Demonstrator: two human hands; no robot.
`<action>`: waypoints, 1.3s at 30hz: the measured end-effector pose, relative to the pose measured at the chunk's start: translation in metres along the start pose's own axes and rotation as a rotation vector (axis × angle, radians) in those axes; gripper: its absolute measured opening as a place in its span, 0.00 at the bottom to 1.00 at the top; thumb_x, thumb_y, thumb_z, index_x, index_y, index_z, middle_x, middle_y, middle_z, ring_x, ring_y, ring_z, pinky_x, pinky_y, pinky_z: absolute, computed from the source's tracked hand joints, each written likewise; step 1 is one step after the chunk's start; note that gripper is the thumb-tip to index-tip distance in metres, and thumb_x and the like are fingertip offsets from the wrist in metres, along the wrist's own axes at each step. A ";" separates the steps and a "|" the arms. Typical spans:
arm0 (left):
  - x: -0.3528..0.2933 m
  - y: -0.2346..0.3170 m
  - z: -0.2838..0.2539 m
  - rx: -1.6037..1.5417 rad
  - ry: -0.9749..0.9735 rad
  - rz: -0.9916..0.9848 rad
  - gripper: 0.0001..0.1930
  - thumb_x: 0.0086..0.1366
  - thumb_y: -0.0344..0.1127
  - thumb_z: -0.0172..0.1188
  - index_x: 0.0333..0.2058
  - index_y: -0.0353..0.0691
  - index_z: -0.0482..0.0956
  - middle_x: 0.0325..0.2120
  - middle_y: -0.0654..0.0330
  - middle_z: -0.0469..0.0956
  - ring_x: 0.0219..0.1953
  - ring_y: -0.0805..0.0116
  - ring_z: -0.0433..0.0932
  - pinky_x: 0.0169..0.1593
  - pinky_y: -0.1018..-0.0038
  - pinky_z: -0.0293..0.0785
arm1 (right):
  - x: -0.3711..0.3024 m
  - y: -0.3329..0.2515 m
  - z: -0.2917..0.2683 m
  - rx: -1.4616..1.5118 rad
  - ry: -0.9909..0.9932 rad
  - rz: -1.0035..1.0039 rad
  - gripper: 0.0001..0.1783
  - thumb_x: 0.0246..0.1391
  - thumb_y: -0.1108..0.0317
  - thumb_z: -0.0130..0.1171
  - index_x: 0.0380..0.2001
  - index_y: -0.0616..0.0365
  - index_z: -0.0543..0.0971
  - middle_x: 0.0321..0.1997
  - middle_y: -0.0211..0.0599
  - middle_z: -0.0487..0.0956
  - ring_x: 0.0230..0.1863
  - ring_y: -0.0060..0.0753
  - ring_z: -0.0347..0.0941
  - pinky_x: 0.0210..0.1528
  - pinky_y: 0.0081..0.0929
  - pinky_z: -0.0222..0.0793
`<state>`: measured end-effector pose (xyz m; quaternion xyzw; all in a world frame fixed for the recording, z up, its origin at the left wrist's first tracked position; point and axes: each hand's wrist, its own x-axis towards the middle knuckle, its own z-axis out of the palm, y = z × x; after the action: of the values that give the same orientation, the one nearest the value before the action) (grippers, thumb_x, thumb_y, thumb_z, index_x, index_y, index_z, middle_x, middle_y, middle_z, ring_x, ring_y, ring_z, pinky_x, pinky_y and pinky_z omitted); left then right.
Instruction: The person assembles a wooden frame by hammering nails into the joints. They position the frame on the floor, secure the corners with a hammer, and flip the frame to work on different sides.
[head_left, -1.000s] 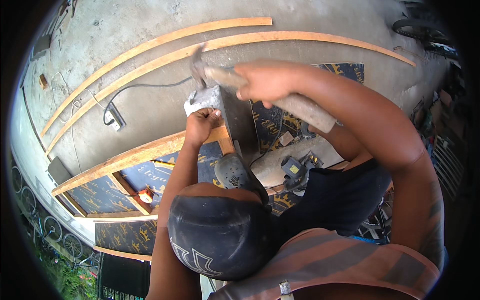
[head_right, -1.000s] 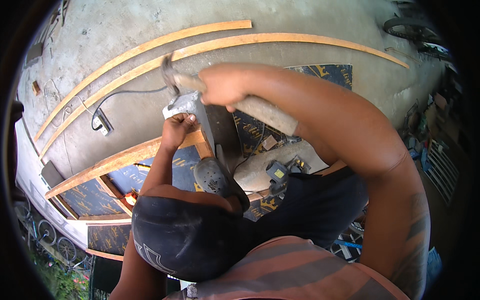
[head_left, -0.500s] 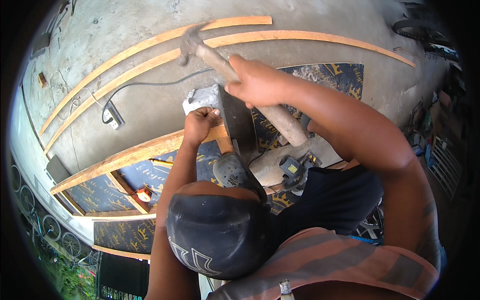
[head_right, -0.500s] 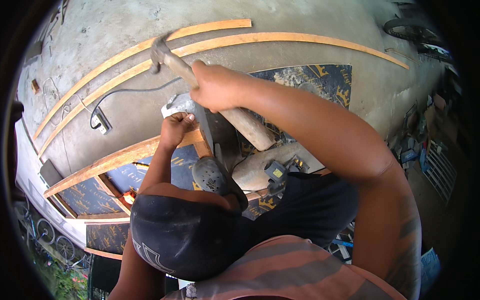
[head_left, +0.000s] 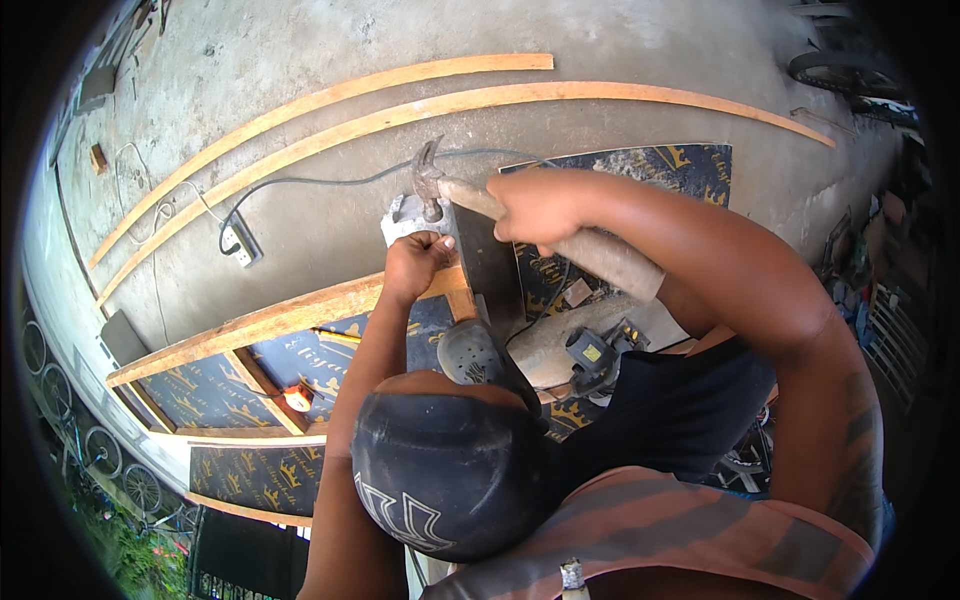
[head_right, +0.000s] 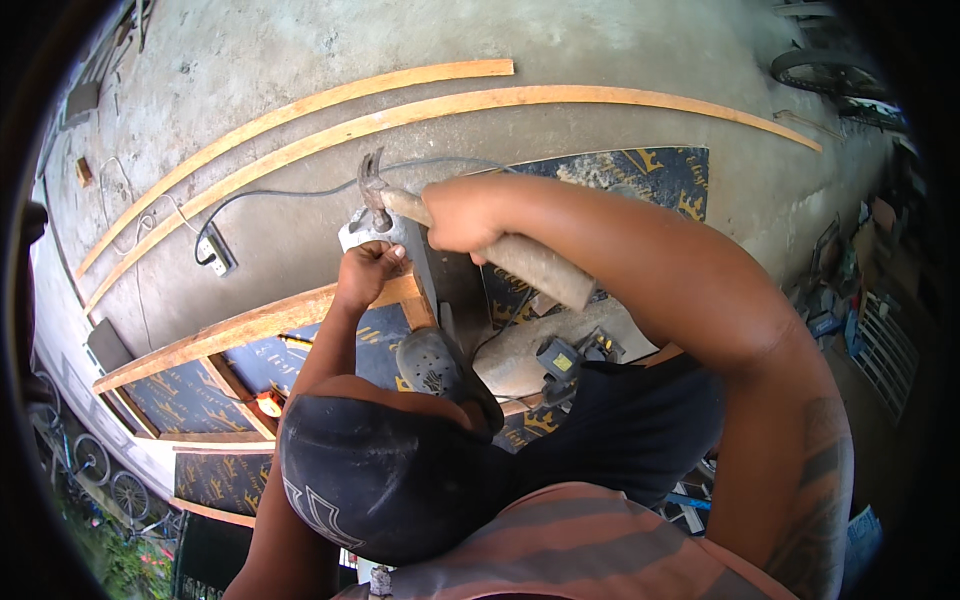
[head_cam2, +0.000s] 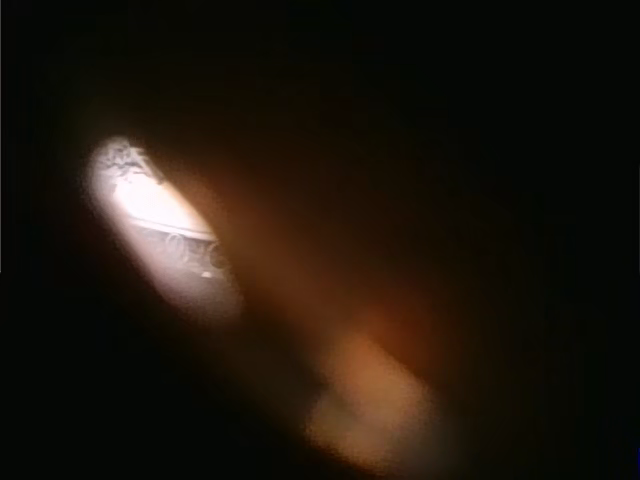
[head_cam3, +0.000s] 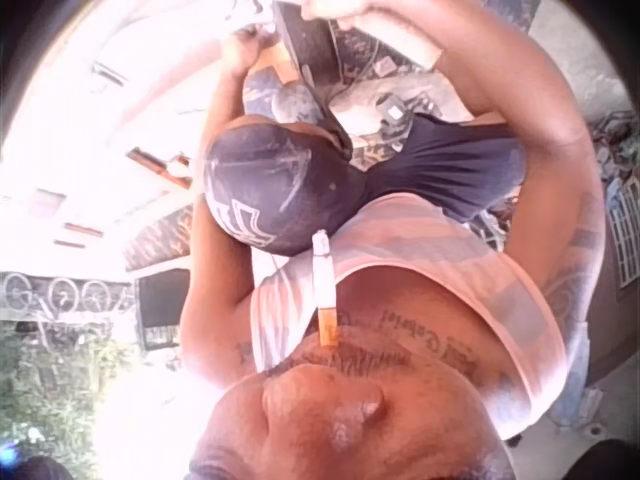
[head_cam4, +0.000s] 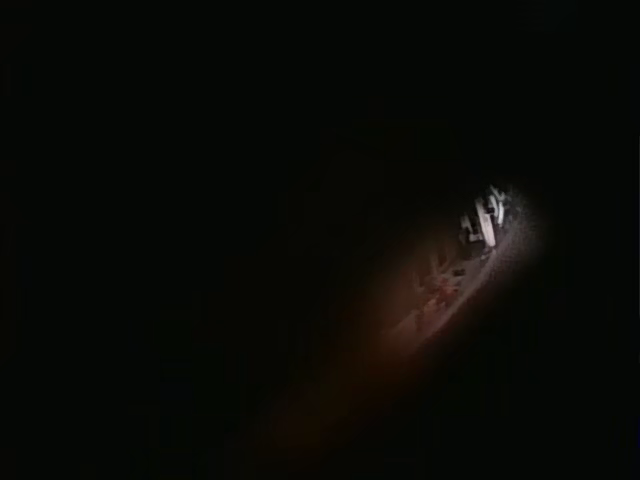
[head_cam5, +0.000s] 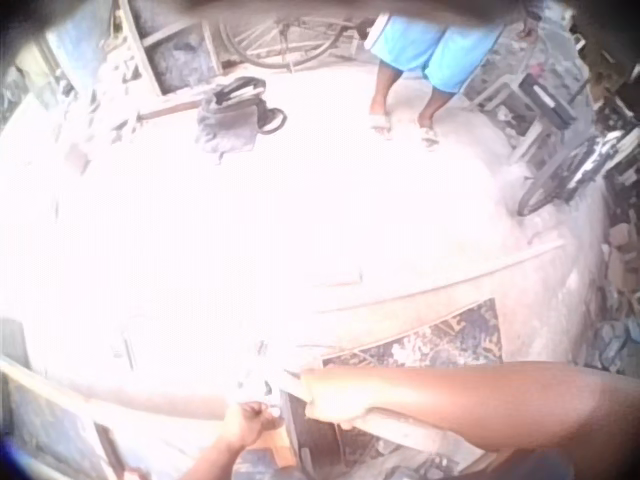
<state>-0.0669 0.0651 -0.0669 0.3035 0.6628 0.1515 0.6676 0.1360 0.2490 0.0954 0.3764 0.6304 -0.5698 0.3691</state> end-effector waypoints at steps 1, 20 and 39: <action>-0.002 0.001 0.000 0.058 0.008 0.023 0.15 0.70 0.42 0.69 0.38 0.32 0.88 0.26 0.60 0.86 0.30 0.74 0.80 0.40 0.72 0.78 | 0.000 0.001 -0.011 0.042 -0.016 -0.017 0.20 0.67 0.59 0.56 0.44 0.68 0.68 0.29 0.46 0.81 0.24 0.38 0.83 0.32 0.40 0.79; -0.034 -0.037 -0.066 0.998 0.497 0.042 0.18 0.70 0.49 0.51 0.28 0.44 0.81 0.32 0.49 0.85 0.38 0.45 0.83 0.50 0.52 0.76 | -0.003 -0.018 -0.035 0.431 0.606 -0.098 0.24 0.64 0.64 0.56 0.56 0.72 0.67 0.28 0.48 0.82 0.22 0.37 0.82 0.31 0.38 0.79; -0.030 -0.036 -0.072 0.985 0.520 0.038 0.18 0.67 0.48 0.52 0.27 0.43 0.83 0.33 0.51 0.86 0.39 0.47 0.83 0.50 0.52 0.77 | -0.016 -0.008 0.002 0.075 -0.012 0.011 0.22 0.65 0.62 0.57 0.53 0.70 0.69 0.34 0.51 0.83 0.27 0.38 0.84 0.35 0.42 0.79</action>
<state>-0.1468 0.0338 -0.0599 0.5442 0.7925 -0.0944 0.2586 0.1357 0.2454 0.1134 0.3900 0.6043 -0.5932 0.3618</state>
